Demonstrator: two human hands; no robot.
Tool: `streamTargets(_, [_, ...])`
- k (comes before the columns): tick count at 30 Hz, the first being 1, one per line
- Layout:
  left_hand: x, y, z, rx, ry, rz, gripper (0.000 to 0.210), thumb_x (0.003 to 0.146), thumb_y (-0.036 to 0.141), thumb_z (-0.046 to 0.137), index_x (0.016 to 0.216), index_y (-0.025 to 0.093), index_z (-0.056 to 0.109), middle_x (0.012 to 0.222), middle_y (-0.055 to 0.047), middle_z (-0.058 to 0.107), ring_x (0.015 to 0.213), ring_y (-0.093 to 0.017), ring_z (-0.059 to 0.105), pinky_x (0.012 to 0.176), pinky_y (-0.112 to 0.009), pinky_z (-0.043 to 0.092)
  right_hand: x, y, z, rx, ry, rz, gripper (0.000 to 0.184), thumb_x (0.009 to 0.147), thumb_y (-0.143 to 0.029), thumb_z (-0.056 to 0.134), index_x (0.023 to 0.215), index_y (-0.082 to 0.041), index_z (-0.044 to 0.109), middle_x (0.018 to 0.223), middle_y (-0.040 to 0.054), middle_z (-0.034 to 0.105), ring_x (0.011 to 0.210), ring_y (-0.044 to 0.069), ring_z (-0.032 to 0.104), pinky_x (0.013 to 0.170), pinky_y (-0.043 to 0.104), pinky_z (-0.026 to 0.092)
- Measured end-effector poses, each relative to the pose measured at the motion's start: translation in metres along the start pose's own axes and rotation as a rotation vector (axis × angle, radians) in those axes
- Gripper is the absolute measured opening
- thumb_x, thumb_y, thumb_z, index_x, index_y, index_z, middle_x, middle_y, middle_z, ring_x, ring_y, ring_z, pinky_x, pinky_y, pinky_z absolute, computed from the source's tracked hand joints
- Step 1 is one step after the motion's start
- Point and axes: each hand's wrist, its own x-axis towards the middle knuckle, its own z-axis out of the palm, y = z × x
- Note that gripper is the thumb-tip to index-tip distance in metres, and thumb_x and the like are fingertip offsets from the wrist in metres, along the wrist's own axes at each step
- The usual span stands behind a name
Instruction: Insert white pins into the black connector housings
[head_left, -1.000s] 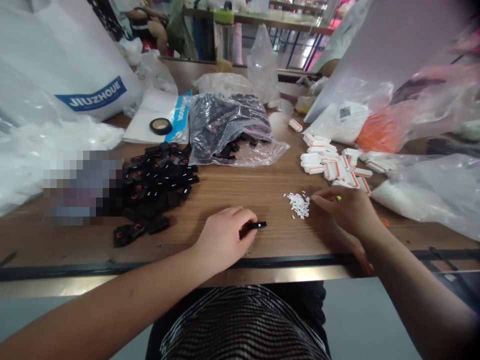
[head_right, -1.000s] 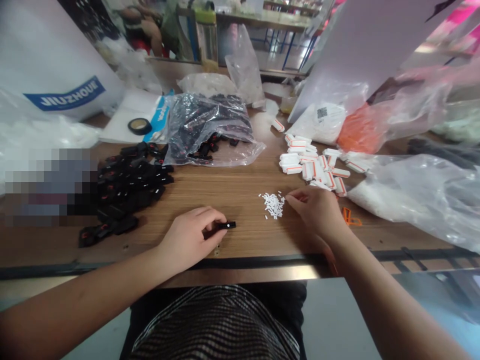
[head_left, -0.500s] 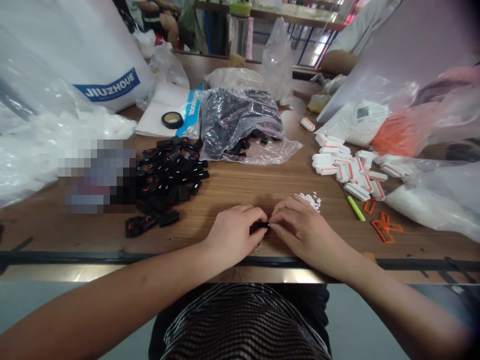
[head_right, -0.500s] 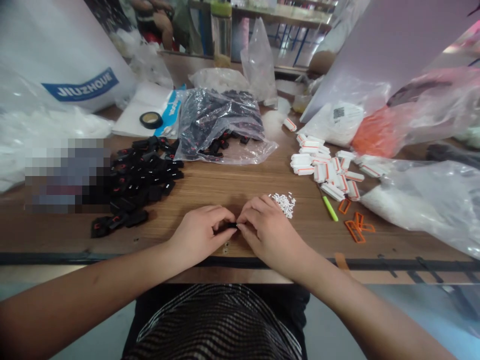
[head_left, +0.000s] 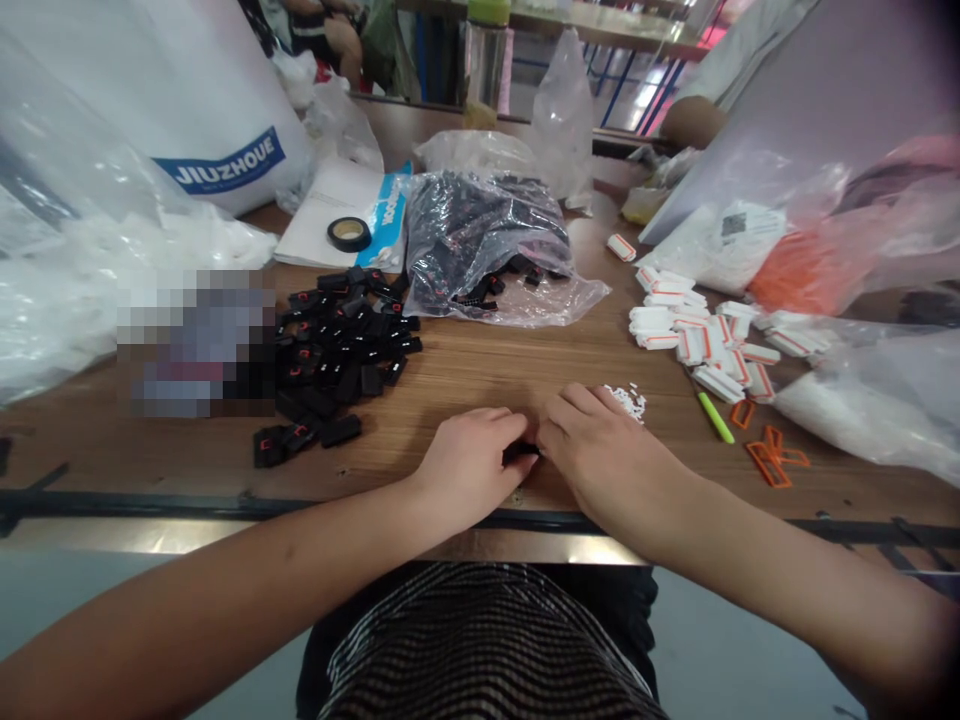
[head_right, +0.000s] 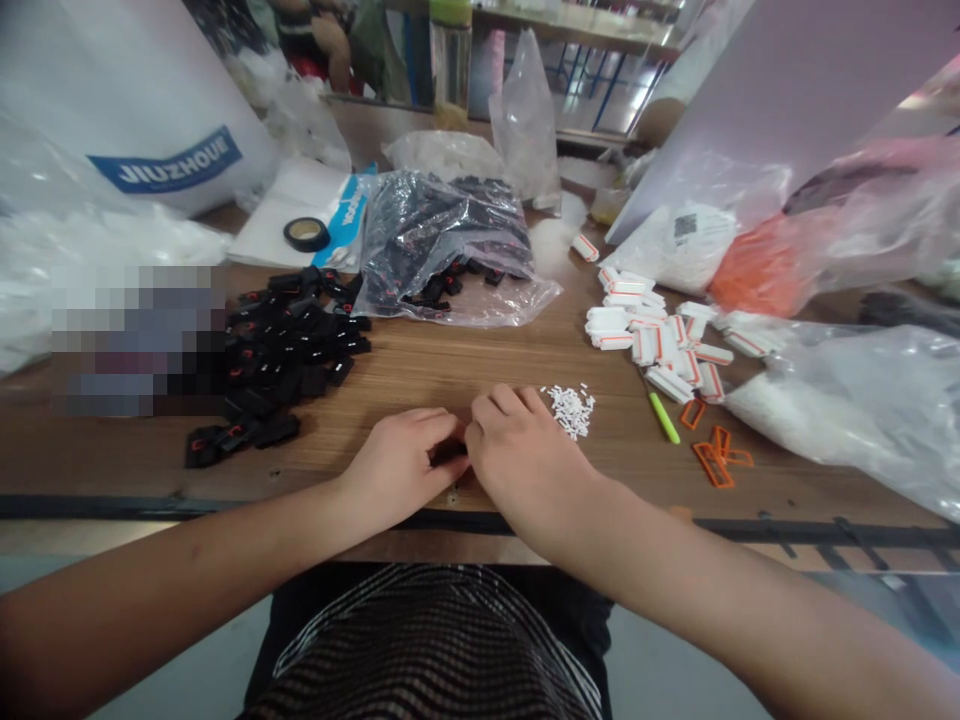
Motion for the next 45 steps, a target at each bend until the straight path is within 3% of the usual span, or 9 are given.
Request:
streamTargets(3, [0.001, 0.000, -0.001, -0.028, 0.004, -0.006, 0.009, 0.086, 0.022, 0.067, 0.078, 0.019, 0.062, 0.080, -0.002, 0.067, 0.076, -0.021, 0.062, 0.071, -0.036, 0.051, 0.004, -0.002, -0.003, -0.039, 0.007, -0.039, 0.011, 0.084, -0.013, 0.062, 0.074, -0.015, 0.068, 0.080, 0.0116, 0.064, 0.079, 0.026, 0.049, 0.068, 0.040, 0.035])
streamTargets(6, [0.001, 0.000, -0.001, -0.065, 0.001, -0.023, 0.005, 0.085, 0.022, 0.069, 0.082, 0.019, 0.066, 0.083, -0.002, 0.069, 0.078, -0.021, 0.064, 0.073, -0.036, 0.051, 0.000, 0.003, -0.001, 0.087, 0.007, -0.025, 0.014, 0.088, -0.015, 0.062, 0.076, -0.016, 0.069, 0.079, 0.0093, 0.066, 0.080, 0.025, 0.053, 0.070, 0.040, 0.038])
streamTargets(10, [0.001, 0.000, 0.000, -0.084, 0.013, -0.029, 0.006, 0.084, 0.024, 0.071, 0.089, 0.021, 0.069, 0.086, 0.000, 0.071, 0.080, -0.021, 0.066, 0.074, -0.037, 0.051, -0.014, 0.013, 0.006, 0.385, 0.096, 0.032, 0.019, 0.097, -0.020, 0.053, 0.099, -0.018, 0.071, 0.090, 0.0057, 0.072, 0.085, 0.021, 0.059, 0.079, 0.037, 0.045])
streamTargets(13, [0.001, 0.000, 0.001, -0.101, 0.022, -0.035, 0.006, 0.084, 0.025, 0.071, 0.090, 0.023, 0.070, 0.086, 0.000, 0.072, 0.079, -0.019, 0.066, 0.074, -0.035, 0.051, -0.024, 0.014, 0.012, 0.429, 0.193, 0.082, 0.020, 0.098, -0.021, 0.053, 0.109, -0.018, 0.069, 0.095, 0.0050, 0.074, 0.087, 0.020, 0.062, 0.083, 0.037, 0.046])
streamTargets(24, [0.001, 0.000, 0.000, -0.116, 0.016, -0.037, 0.008, 0.082, 0.020, 0.070, 0.090, 0.023, 0.071, 0.091, 0.001, 0.074, 0.083, -0.019, 0.067, 0.077, -0.035, 0.051, -0.029, 0.005, 0.025, 0.166, 0.331, -0.009, 0.015, 0.095, -0.016, 0.056, 0.101, -0.015, 0.071, 0.098, 0.0068, 0.075, 0.093, 0.021, 0.063, 0.091, 0.039, 0.043])
streamTargets(29, [0.002, 0.000, -0.002, -0.118, -0.005, -0.042, 0.010, 0.082, 0.018, 0.070, 0.090, 0.022, 0.071, 0.092, 0.000, 0.075, 0.084, -0.020, 0.067, 0.076, -0.034, 0.051, -0.030, -0.003, 0.031, 0.031, 0.301, -0.034, 0.016, 0.093, -0.016, 0.056, 0.089, -0.013, 0.071, 0.085, 0.0087, 0.072, 0.082, 0.023, 0.061, 0.081, 0.042, 0.043])
streamTargets(33, [0.001, 0.000, 0.000, -0.115, 0.001, -0.027, 0.010, 0.082, 0.019, 0.070, 0.092, 0.022, 0.071, 0.092, 0.000, 0.075, 0.085, -0.020, 0.067, 0.077, -0.034, 0.051, -0.030, -0.002, 0.034, 0.252, 0.312, 0.056, 0.010, 0.090, -0.017, 0.059, 0.086, -0.016, 0.068, 0.087, 0.0065, 0.072, 0.081, 0.021, 0.061, 0.078, 0.040, 0.044])
streamTargets(37, [-0.002, 0.001, 0.001, -0.113, -0.001, -0.013, 0.007, 0.084, 0.022, 0.070, 0.091, 0.023, 0.070, 0.090, 0.001, 0.074, 0.086, -0.020, 0.067, 0.079, -0.035, 0.050, -0.033, 0.004, 0.034, 0.599, 0.290, 0.188, 0.012, 0.089, -0.019, 0.061, 0.100, -0.018, 0.065, 0.090, 0.0045, 0.071, 0.084, 0.019, 0.063, 0.081, 0.038, 0.047])
streamTargets(45, [-0.002, 0.001, 0.002, -0.099, 0.002, -0.016, 0.007, 0.084, 0.023, 0.071, 0.090, 0.023, 0.070, 0.089, 0.001, 0.073, 0.084, -0.020, 0.067, 0.077, -0.035, 0.050, -0.037, 0.002, 0.036, 0.477, 0.350, 0.134, 0.009, 0.090, -0.014, 0.061, 0.094, -0.018, 0.068, 0.095, 0.0052, 0.072, 0.086, 0.019, 0.063, 0.082, 0.038, 0.044])
